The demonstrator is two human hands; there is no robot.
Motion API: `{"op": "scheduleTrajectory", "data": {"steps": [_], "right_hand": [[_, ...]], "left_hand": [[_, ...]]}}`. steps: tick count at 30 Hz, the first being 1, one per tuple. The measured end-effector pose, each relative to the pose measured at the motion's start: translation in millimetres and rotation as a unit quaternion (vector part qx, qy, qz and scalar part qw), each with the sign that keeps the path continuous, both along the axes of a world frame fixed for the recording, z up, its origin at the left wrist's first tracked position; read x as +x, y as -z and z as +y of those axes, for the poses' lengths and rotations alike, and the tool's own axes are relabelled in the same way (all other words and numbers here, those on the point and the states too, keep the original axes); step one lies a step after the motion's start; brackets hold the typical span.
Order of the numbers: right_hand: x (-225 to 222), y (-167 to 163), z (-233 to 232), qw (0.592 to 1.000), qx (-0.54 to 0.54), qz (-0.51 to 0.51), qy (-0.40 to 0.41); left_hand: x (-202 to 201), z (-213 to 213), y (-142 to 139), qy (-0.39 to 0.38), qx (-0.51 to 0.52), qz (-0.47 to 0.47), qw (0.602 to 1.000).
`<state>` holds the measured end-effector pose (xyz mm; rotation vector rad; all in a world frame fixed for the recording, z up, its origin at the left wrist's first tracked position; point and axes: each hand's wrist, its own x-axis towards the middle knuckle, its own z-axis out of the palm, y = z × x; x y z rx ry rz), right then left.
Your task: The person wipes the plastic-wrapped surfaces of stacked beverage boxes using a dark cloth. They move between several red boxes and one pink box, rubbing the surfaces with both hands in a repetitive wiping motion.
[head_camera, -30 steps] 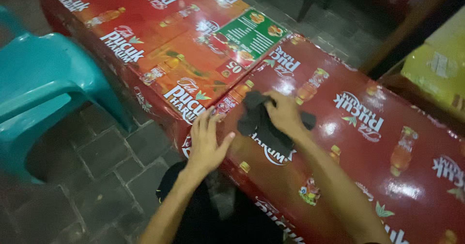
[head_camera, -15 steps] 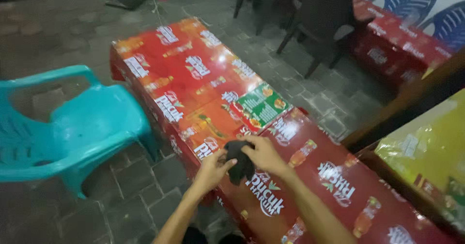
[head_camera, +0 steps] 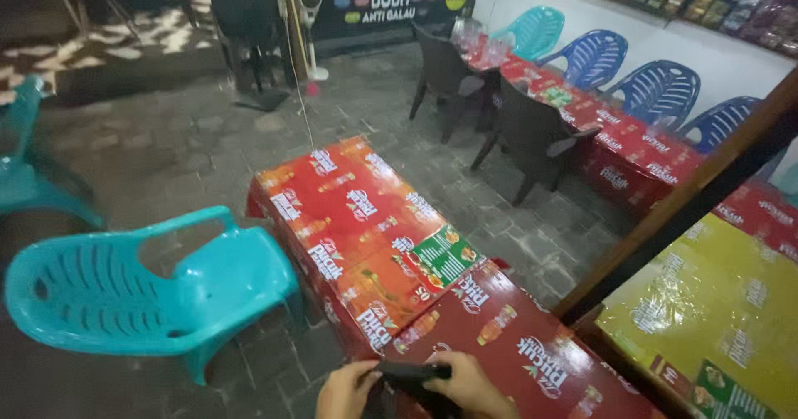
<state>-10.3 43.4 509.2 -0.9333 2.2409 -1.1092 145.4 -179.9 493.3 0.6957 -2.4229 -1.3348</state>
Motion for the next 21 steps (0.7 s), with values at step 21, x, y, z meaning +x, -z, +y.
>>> {"op": "scheduleTrajectory", "data": {"steps": [21], "right_hand": [[279.0,6.1,36.6,0.983,0.045,-0.038,0.176]], "left_hand": [[223.4,-25.2,-49.4,0.193,0.132,-0.053,0.971]]}}
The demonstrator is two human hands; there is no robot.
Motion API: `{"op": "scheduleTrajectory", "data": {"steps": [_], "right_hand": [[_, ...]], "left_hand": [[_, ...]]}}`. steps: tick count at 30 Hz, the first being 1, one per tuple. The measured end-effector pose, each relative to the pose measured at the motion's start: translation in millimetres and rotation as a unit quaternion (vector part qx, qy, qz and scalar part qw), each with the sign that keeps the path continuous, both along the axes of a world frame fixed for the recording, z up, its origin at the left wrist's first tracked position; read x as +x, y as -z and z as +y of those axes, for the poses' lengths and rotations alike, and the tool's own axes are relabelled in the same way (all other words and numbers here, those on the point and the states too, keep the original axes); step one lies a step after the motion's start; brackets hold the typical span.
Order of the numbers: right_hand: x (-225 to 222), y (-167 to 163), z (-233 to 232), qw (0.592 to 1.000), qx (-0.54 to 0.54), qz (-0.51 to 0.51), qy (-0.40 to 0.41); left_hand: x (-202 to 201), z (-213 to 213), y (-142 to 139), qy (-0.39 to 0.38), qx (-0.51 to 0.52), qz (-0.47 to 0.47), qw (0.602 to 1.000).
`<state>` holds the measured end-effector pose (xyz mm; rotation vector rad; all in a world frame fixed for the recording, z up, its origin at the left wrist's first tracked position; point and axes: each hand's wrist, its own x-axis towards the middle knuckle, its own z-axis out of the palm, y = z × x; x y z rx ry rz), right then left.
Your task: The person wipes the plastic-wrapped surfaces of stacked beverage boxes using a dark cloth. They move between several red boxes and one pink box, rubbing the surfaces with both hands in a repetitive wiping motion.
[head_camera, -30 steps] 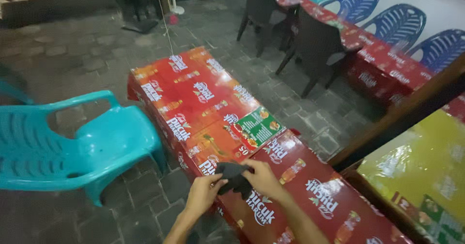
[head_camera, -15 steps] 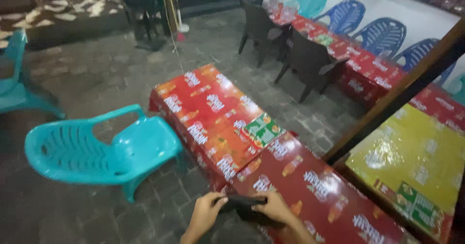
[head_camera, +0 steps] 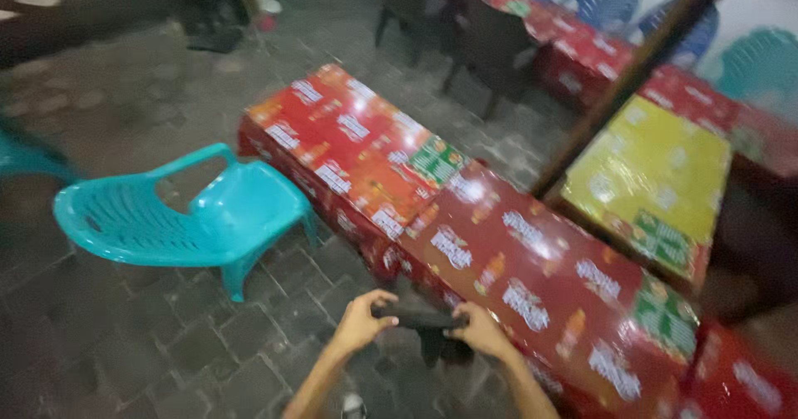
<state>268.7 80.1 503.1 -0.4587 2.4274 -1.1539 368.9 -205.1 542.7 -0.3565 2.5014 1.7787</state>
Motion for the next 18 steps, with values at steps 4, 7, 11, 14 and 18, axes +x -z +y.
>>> {"op": "scheduleTrajectory", "data": {"steps": [4,7,11,14,18], "right_hand": [[50.8,-10.2,67.0,0.995,0.051,0.081,0.011],[100.6,-10.3,133.8,0.997,-0.046,0.041,0.047],[191.4,8.2,245.7,0.976,-0.14,0.015,0.167],[262.3,29.8,325.2,0.956,-0.095,0.036,0.275],[367.6,52.4,411.7,0.905,0.034,0.083,0.416]], "left_hand": [[25.8,54.9,6.8,0.072,-0.022,0.024,0.997],[39.7,113.4,18.2,0.113,0.012,0.102,0.988],[70.9,220.2,33.4,0.153,0.055,0.122,0.979],[99.8,303.2,44.4,0.253,0.029,0.05,0.966],[144.7,408.4,60.2,0.353,0.099,0.058,0.929]]}}
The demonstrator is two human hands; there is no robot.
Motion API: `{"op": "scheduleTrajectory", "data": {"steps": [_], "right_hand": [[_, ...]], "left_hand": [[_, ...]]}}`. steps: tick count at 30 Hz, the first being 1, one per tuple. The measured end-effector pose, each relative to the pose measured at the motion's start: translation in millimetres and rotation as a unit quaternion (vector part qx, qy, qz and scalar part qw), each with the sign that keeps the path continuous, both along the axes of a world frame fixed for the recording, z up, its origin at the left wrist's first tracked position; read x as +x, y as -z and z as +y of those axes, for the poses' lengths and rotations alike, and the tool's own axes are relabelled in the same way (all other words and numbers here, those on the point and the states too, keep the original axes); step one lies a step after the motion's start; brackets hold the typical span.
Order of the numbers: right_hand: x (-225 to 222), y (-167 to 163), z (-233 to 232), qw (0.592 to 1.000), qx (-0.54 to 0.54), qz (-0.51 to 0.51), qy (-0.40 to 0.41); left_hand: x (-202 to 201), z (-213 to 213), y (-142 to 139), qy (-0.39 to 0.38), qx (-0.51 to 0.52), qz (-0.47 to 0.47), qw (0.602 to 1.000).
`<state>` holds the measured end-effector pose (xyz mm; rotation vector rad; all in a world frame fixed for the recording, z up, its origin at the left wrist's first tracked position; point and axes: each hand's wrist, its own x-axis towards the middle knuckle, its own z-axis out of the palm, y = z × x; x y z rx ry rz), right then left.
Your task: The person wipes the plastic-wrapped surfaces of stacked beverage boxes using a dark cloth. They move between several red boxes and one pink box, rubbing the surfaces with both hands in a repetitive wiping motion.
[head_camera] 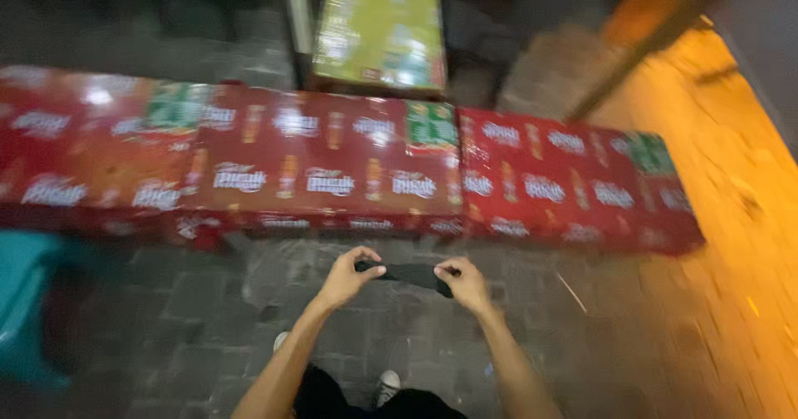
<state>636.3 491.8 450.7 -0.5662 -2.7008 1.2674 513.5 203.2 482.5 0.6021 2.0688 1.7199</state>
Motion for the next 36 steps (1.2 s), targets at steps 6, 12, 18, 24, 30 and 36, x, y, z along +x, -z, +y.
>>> {"op": "scheduleTrajectory", "data": {"steps": [6,12,18,24,30,36], "right_hand": [[117.1,11.2,84.0,0.958,-0.01,0.224,0.18],[177.9,28.9,156.8,0.952,-0.141,0.12,0.246],[177.3,41.8,236.0,0.956,-0.254,0.028,0.145],[151.5,45.9,298.9,0.881,-0.461,-0.009,0.109],[140.0,65.5,362.3,0.813,-0.559,-0.069,0.146],[120.4,64.1,456.2,0.837,-0.544,0.017,0.06]], "left_hand": [[42.0,118.8,20.9,0.148,0.052,-0.118,0.981],[57.9,221.8,35.2,0.165,0.046,-0.081,0.982],[41.2,330.4,45.6,0.237,0.179,-0.165,0.941],[20.4,430.2,26.4,0.303,0.17,-0.242,0.906],[-2.2,507.3,6.5,0.36,0.12,-0.206,0.902],[-15.1,577.6,1.5,0.31,0.1,-0.172,0.93]]}}
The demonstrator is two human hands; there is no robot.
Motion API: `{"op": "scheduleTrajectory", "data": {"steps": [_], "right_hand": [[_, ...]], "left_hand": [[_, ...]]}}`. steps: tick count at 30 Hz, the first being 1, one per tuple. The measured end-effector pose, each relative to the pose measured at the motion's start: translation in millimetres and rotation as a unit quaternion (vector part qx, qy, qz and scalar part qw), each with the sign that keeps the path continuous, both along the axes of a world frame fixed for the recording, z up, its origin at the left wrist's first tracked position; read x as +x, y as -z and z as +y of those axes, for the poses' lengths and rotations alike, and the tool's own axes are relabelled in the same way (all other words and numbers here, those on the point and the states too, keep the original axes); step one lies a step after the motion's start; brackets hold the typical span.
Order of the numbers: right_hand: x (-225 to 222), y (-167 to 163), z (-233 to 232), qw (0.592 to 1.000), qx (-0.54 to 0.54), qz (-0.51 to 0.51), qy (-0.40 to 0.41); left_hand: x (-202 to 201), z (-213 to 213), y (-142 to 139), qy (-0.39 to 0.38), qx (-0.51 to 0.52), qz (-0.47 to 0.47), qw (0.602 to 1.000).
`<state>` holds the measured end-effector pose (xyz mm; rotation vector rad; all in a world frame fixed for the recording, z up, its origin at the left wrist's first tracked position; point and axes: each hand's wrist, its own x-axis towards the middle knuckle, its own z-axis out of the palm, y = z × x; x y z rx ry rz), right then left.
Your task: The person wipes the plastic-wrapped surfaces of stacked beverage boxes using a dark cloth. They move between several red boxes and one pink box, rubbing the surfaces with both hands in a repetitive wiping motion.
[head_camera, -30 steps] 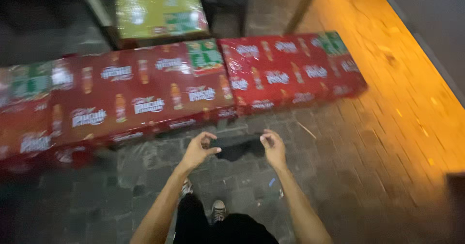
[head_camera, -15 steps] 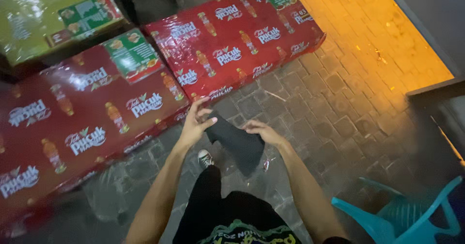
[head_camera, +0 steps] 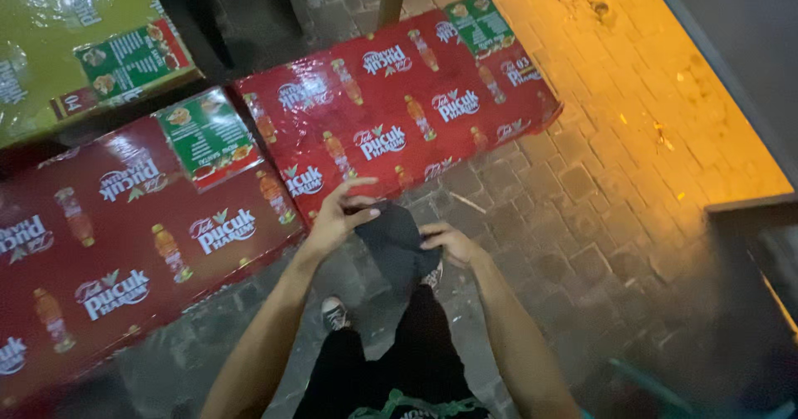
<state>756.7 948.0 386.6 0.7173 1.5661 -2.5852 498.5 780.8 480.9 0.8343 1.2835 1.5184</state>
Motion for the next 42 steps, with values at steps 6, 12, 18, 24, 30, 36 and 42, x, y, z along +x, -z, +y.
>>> {"op": "scheduleTrajectory", "data": {"steps": [6,12,18,24,30,36,42], "right_hand": [[-32.6,-6.2,120.9,0.94,0.336,-0.056,-0.02],[-46.5,32.5,184.1,0.968,0.194,-0.022,-0.157],[-76.2,80.0,226.1,0.829,0.375,-0.106,-0.401],[-159.8,127.7,271.8,0.848,0.436,-0.153,-0.26],[-236.2,226.3,246.9,0.761,0.639,-0.021,0.112],[-240.8,335.6,180.9,0.677,0.723,-0.108,-0.086],[-271.9,346.8,238.8,0.586,0.802,-0.105,-0.037]], "left_hand": [[-6.5,56.0,12.2,-0.162,-0.048,0.146,0.975],[19.9,62.4,82.4,-0.326,-0.076,0.083,0.939],[24.7,57.4,157.1,-0.346,-0.099,0.061,0.931],[-26.2,82.1,225.2,-0.326,-0.166,0.143,0.92],[-77.3,128.3,329.8,-0.434,-0.169,0.11,0.878],[-106.1,100.7,411.4,-0.399,-0.263,0.462,0.747],[-108.8,55.1,441.7,-0.395,-0.269,0.531,0.7]]}}
